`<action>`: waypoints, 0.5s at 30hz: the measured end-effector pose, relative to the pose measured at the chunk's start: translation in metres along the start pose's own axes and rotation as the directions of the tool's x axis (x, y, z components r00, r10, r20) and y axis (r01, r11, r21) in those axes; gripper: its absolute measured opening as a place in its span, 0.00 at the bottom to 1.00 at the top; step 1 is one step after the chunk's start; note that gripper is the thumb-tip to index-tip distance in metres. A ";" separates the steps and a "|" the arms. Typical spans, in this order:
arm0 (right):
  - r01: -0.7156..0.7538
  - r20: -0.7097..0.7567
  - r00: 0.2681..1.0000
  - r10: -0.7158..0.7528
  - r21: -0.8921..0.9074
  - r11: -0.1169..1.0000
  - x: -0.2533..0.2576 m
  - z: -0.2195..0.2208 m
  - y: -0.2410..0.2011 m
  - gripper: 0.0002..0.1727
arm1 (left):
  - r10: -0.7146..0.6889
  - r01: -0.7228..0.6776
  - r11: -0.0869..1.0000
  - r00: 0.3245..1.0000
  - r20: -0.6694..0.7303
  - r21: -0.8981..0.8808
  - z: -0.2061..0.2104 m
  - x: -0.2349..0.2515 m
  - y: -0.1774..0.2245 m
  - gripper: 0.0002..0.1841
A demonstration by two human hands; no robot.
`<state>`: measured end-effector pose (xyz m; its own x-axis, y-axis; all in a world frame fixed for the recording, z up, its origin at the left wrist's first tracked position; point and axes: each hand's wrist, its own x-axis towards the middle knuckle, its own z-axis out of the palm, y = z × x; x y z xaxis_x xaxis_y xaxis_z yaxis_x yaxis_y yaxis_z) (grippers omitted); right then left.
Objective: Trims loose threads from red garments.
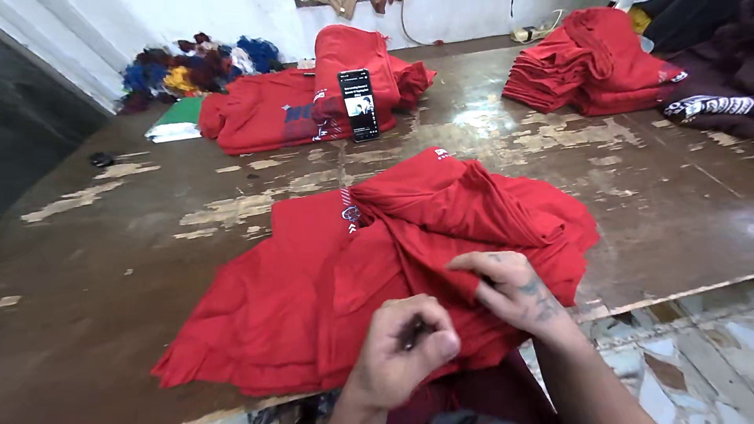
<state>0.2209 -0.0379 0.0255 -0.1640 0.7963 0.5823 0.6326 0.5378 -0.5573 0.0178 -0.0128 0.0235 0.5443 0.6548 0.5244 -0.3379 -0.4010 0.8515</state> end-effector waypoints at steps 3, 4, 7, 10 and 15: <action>-0.259 0.108 0.964 0.243 0.171 0.951 0.009 -0.018 -0.012 0.19 | -0.036 0.039 0.999 0.991 -0.126 0.020 -0.010 0.004 0.003 0.09; -0.314 0.139 0.947 0.291 0.195 0.929 0.011 -0.021 -0.015 0.20 | -0.071 0.086 0.993 0.983 -0.169 0.086 -0.010 0.007 0.001 0.09; -0.259 0.105 0.966 0.238 0.298 0.919 0.003 -0.019 -0.005 0.22 | -0.138 0.189 0.925 0.975 -0.171 0.329 -0.002 0.015 -0.002 0.15; -0.072 0.047 0.997 0.058 0.404 0.912 -0.012 -0.013 0.016 0.21 | -0.152 0.196 0.814 0.980 -0.125 0.548 0.013 0.021 -0.004 0.22; -0.120 0.067 0.993 0.102 0.380 0.917 -0.007 -0.015 0.007 0.19 | -0.082 0.115 0.806 0.993 -0.082 0.581 0.019 0.023 0.002 0.10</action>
<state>0.2378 -0.0437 0.0260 -0.1496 0.8637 0.4814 0.3124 0.5032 -0.8057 0.0440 -0.0106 0.0377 0.5050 0.7361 0.4507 0.2364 -0.6202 0.7480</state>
